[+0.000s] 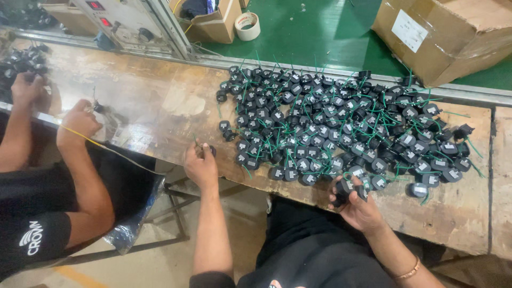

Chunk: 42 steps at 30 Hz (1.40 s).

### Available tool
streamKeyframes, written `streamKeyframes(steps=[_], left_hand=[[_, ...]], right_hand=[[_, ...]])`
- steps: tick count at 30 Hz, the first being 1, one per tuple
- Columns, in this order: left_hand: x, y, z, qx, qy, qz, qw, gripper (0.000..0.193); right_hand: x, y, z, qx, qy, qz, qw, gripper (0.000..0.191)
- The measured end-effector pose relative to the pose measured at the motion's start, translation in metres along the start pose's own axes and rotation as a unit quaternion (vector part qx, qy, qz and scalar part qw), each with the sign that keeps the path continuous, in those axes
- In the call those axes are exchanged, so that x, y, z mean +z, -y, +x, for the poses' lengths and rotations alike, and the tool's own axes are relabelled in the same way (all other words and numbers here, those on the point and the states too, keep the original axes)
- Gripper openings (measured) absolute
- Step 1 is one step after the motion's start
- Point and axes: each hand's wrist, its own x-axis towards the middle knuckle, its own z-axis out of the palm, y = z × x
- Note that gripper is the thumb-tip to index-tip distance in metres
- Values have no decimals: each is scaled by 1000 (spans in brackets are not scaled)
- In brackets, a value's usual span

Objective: The person picks up black power adapter plugs with green wires one at a time from a pile on the workbench, manipulates and checks each unit by hand, and sets it back on the table, working through the batch continuously.

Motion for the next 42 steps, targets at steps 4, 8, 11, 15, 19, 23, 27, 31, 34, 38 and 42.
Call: streamKeyframes(steps=[4, 8, 11, 15, 19, 23, 27, 31, 34, 38, 42], left_hand=[[4, 8, 7, -104, 20, -124, 987, 30], [2, 11, 6, -81, 12, -173, 982, 26], [-1, 12, 2, -60, 18, -175, 983, 21], [-4, 8, -1, -72, 13, -165, 984, 21], [-4, 6, -4, -63, -1, -131, 989, 21], [-6, 12, -7, -38, 17, -154, 987, 21], [-6, 19, -7, -66, 40, -188, 979, 23], [-6, 21, -8, -81, 52, -214, 972, 32], [-6, 20, -12, -98, 61, -271, 956, 47], [-11, 17, -17, -77, 92, -250, 961, 59], [-12, 14, -21, -97, 89, -182, 975, 69]], right_hand=[[0, 0, 0, -3, 1, 2, 1000, 59], [0, 0, 1, -3, 6, 7, 1000, 59], [-1, -1, 1, -1, -5, 3, 1000, 59], [-3, -1, 1, -2, -2, 4, 1000, 59], [-7, 0, 2, -3, -4, 2, 1000, 58], [-10, 0, 1, -9, -1, -2, 1000, 56], [-11, 1, 0, -13, 1, -2, 1000, 55], [-10, 2, 0, -12, 2, 7, 1000, 55], [-10, 2, -1, -15, 4, 5, 1000, 55], [-10, 2, -2, -19, 4, 4, 1000, 55], [-8, 2, -1, -13, 5, 8, 1000, 54]])
